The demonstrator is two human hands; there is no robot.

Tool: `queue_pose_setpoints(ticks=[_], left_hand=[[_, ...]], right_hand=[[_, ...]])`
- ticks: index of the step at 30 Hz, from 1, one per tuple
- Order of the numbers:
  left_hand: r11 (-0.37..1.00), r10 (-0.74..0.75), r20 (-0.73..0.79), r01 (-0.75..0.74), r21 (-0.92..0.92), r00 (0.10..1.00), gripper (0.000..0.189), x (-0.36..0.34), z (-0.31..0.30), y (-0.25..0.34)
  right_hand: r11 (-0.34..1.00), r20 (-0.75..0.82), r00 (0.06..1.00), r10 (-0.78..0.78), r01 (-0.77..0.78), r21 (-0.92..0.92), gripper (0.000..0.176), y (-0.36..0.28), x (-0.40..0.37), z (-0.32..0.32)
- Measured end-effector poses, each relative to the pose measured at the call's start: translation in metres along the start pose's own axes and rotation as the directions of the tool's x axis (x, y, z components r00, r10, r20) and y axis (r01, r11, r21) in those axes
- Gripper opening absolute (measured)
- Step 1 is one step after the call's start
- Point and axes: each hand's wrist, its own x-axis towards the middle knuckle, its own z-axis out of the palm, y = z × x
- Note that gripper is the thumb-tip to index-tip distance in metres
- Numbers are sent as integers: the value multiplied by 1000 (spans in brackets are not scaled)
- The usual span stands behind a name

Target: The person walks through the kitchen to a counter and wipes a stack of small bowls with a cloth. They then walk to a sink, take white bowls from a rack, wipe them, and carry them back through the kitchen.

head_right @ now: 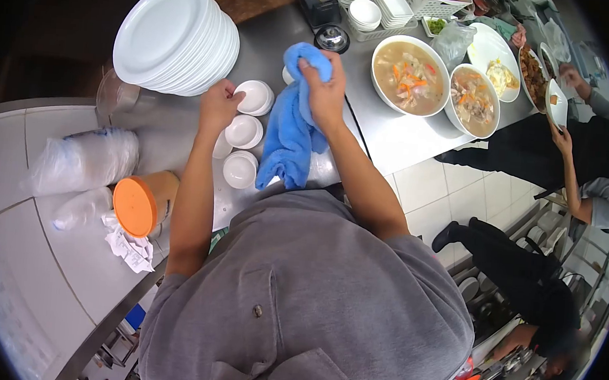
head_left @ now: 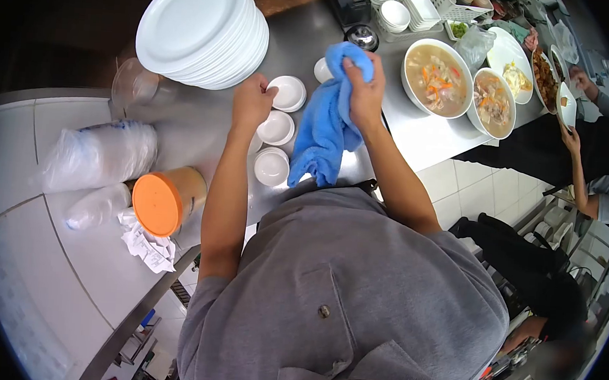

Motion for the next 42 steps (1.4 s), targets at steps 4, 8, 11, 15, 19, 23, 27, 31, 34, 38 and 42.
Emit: queue_pose_setpoints(ticks=[4,8,11,15,19,23,27,31,34,38,42], left_hand=[[820,438,-256,-267,506,862,12,-8,-3,16],[942,336,-309,-308,136,890,8,-24,-2,43],[915,372,-220,-396,-76,902,9,-28,41,61],[894,435,-187,-448,-31,881,11,-6,62,80],[949,311,34,-309,-62,950,12,43,67,85],[903,353,111,-370,220,929,19,88,86,56],[782,435,109,-435,446,894,23,85,83,47],[904,385,-3,-376,202,923,22,69,29,22],[968,115,96,-133,211,989,29,37,-10,-11],[895,-211,148,252,-367,966,37,5,-7,-22],[883,-163,40,164,-440,986,37,-3,7,-31]], right_hand=[[983,-77,997,-12,25,182,28,-3,-10,-19],[938,-6,980,201,-190,291,33,-6,-22,-19],[893,35,962,272,-266,363,32,-4,-28,-7],[906,83,902,424,-423,-24,42,-17,-14,-33],[719,-260,889,377,-458,-522,70,-41,-8,-71],[897,-244,928,282,-346,-277,79,-32,-15,-91],[891,-121,909,400,-416,-183,64,-35,-21,-83],[843,27,973,230,-185,-504,53,-35,-26,-53],[550,320,914,-251,407,-729,45,-15,-31,6],[37,728,623,-286,766,-642,45,38,-34,39],[16,846,489,-213,867,-497,35,63,-22,35]])
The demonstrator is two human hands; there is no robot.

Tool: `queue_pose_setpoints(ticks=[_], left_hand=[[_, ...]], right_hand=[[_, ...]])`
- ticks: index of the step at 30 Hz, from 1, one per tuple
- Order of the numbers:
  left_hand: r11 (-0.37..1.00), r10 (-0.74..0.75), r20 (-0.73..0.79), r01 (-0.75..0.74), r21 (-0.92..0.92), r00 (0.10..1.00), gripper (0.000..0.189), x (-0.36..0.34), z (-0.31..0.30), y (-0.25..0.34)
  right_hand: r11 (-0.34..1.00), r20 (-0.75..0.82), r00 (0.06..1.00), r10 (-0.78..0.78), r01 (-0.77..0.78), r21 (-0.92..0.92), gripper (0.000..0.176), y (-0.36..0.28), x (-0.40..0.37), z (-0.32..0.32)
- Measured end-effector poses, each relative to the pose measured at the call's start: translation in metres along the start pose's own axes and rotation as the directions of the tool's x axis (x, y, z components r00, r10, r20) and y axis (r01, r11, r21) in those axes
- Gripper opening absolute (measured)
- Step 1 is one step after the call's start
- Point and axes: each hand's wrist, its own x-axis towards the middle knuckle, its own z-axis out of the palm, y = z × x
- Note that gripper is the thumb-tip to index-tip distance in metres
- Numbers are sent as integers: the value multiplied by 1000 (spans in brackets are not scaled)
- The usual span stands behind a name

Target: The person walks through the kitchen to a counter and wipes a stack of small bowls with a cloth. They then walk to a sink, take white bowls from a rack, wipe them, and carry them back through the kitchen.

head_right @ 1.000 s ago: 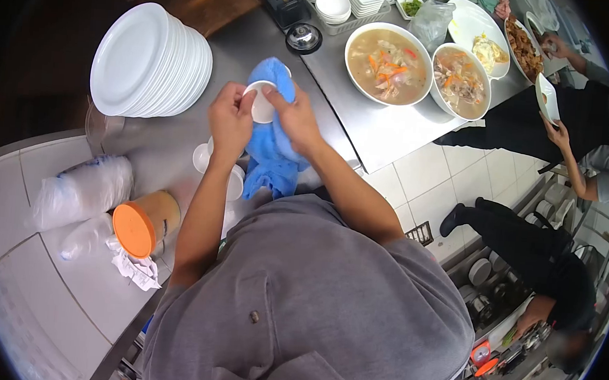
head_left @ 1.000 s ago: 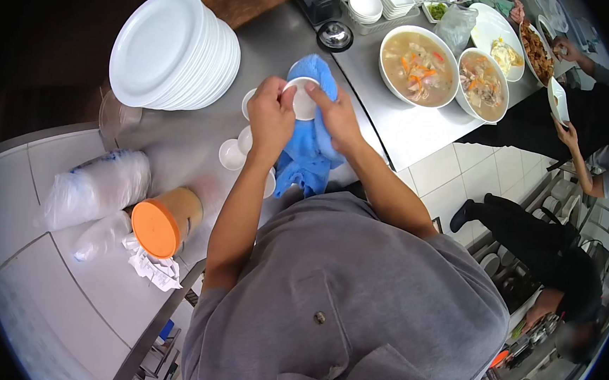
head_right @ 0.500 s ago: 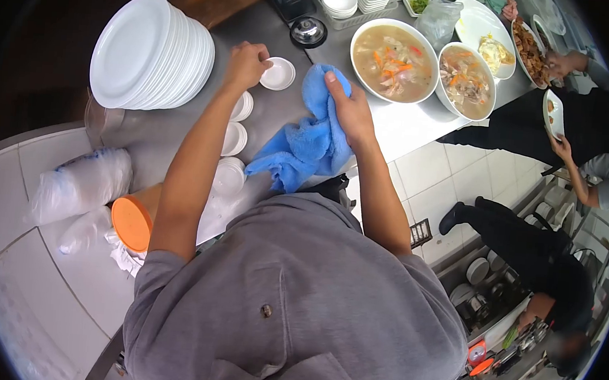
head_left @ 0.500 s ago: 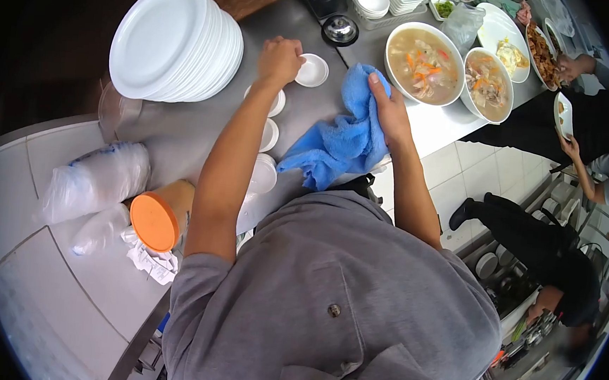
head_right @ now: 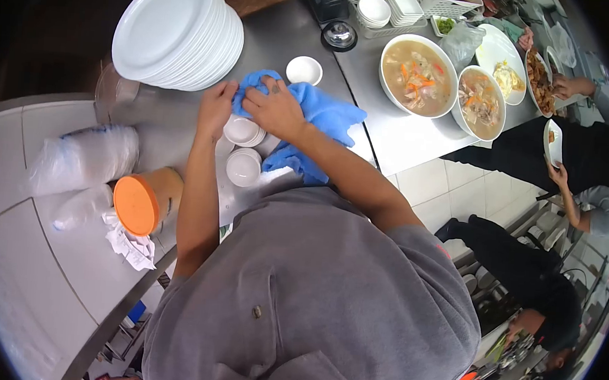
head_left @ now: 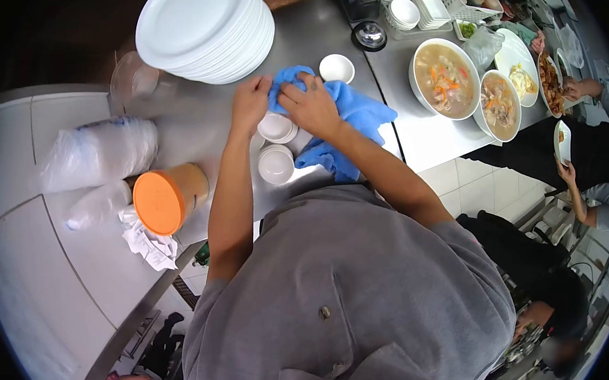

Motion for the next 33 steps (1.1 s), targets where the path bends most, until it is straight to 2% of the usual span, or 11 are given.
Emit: queue_pose_setpoints(ticks=[11,14,15,17,18,20,23,24,27,29,33], left_hand=[[995,-53,40,56,-78,998,20,0,0,11],[977,58,61,-69,201,996,18,4,0,0],[977,58,61,-69,200,996,18,6,0,2],[888,126,-5,-110,446,992,16,7,1,9],[888,128,3,-116,446,992,16,6,3,13],[619,456,-15,-305,724,890,12,0,7,19],[559,625,-42,-410,721,779,8,-15,9,38],[554,630,-32,-421,719,776,8,-19,12,44],[890,403,-79,-370,267,912,7,-33,42,53],[937,346,46,-348,42,937,10,-38,73,55],[926,317,60,-323,197,946,14,-21,88,57]], right_hand=[[935,-185,970,158,-86,345,38,17,6,-18],[694,-345,655,672,-394,603,33,17,-2,-36],[694,-345,656,672,-394,603,33,15,-3,-52],[280,-120,428,896,-333,900,30,15,-8,-78],[282,-125,422,898,-335,899,30,19,-14,-82],[258,-79,413,907,-398,880,30,24,-27,-85],[120,10,340,940,-359,926,32,23,-42,-80],[123,2,331,944,-356,926,32,20,-41,-83],[-86,171,327,930,-258,962,34,5,-31,-88],[-92,250,487,837,-326,941,38,1,-24,-88],[-111,454,295,841,-727,678,47,53,-51,-75]])
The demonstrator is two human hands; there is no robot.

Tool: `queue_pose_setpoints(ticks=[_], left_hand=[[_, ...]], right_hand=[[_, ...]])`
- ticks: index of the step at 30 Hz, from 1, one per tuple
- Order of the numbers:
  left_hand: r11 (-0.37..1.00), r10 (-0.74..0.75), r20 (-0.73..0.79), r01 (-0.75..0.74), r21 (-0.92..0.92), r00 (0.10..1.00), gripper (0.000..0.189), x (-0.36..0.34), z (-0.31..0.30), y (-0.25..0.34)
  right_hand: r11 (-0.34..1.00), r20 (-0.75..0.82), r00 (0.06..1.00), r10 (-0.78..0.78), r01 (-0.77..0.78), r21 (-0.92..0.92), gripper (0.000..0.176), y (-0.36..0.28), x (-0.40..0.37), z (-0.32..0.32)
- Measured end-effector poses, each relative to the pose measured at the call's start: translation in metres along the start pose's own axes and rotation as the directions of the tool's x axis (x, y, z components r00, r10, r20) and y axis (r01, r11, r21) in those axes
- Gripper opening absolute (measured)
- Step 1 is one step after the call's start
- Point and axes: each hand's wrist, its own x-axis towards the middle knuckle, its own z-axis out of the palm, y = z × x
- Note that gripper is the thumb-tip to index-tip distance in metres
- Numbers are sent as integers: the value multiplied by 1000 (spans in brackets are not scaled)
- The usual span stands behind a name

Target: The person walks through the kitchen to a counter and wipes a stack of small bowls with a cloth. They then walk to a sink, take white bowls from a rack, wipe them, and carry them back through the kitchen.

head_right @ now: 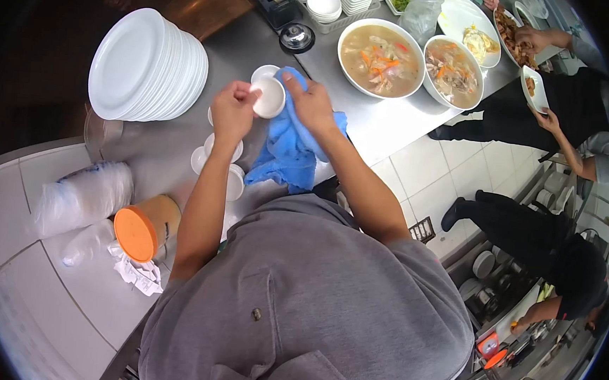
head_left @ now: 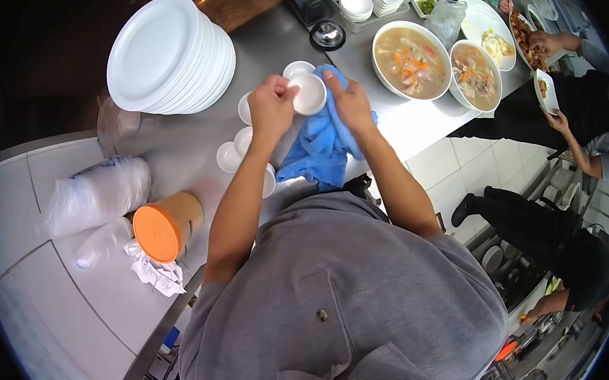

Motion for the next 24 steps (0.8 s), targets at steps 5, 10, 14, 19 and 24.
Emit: queue_pose_setpoints(ticks=[5,10,14,19,24], left_hand=[[974,-8,62,-6,225,998,18,68,9,-31],[903,168,93,-191,385,981,22,71,-13,-38],[953,-77,28,65,295,997,20,37,-86,-52],[956,-277,38,279,-95,960,18,-1,-84,-84],[971,-237,-52,235,-46,970,13,-3,-69,-82]], right_hand=[[934,-61,997,38,-14,356,49,-11,-17,-28],[956,-92,994,-58,82,282,46,-9,-24,-10],[445,63,630,-774,612,-654,41,-22,-40,54],[-71,542,254,-801,858,-508,37,22,0,102],[-137,620,203,-758,880,-455,32,23,15,107]])
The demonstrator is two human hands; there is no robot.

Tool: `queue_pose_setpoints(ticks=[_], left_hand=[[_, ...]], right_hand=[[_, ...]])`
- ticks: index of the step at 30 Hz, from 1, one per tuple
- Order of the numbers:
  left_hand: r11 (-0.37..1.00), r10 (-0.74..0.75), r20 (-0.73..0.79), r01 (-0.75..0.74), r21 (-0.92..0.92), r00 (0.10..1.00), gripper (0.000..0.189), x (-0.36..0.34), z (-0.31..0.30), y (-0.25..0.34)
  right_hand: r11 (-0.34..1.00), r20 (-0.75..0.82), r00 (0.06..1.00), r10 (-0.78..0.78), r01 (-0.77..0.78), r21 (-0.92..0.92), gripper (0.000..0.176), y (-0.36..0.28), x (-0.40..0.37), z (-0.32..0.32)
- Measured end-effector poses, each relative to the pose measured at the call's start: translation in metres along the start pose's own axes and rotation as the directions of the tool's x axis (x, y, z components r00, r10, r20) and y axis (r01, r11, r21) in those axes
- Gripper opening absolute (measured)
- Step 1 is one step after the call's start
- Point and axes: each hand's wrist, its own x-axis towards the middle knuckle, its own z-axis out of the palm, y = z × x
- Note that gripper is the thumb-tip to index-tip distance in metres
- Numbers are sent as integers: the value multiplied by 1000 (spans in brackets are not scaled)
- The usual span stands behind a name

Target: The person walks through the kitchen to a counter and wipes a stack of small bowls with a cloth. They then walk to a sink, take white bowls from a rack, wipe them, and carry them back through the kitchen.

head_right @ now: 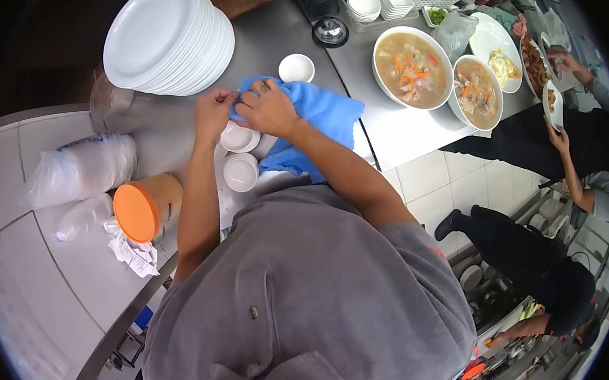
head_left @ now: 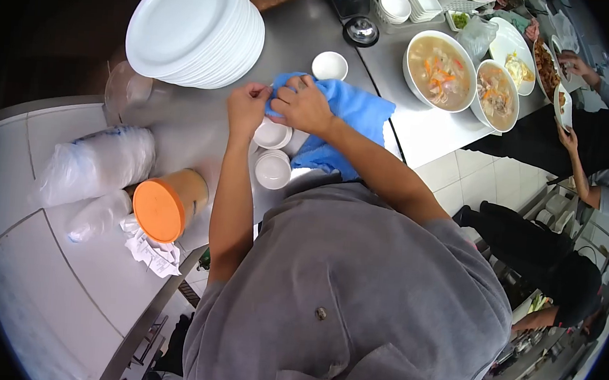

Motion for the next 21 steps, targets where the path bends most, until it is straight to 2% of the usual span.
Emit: queue_pose_setpoints(ticks=[3,5,6,7,8,9,10,11,12,14,16,18,19,21], left_hand=[[1000,-15,29,16,-21,999,12,5,-2,-1],[1000,0,52,1,-20,999,12,11,-2,-7],[996,-10,84,2,86,996,12,10,-3,-3],[982,-24,111,3,188,994,12,9,-3,-1],[983,-29,108,9,185,994,12,5,-3,1],[965,21,116,-50,257,993,13,-1,-3,10],[938,79,130,-117,325,988,14,-3,-3,17],[938,82,137,-123,325,987,14,-3,-2,18],[941,88,116,-121,316,989,15,-2,-3,18],[942,101,99,-127,310,990,16,0,-7,19],[915,299,-68,-266,303,952,17,-6,-11,24],[940,266,-86,-239,243,960,15,-15,-10,28],[964,243,-105,-228,138,964,16,-19,-5,31],[966,204,-94,-216,-140,974,16,-30,17,40]], right_hand=[[998,-36,999,19,-17,57,31,-1,1,-1],[940,-268,945,188,-94,327,31,3,2,-5],[941,-267,945,187,-94,326,31,4,1,-11],[906,-325,885,333,-205,370,31,8,-1,-17],[852,-370,799,474,-308,424,31,9,-4,-23],[849,-368,798,478,-313,425,31,8,-6,-30],[722,-376,647,663,-420,550,31,7,-7,-36],[563,-349,463,814,-487,668,31,7,-9,-44],[562,-353,457,816,-489,667,31,7,-12,-54],[224,-112,274,955,-423,878,31,10,-14,-71],[213,-107,259,960,-428,878,31,9,-17,-79],[72,10,219,976,-363,929,30,4,-20,-83],[75,3,210,978,-361,930,30,3,-19,-82],[-62,156,305,939,-298,952,31,-3,-18,-76]])
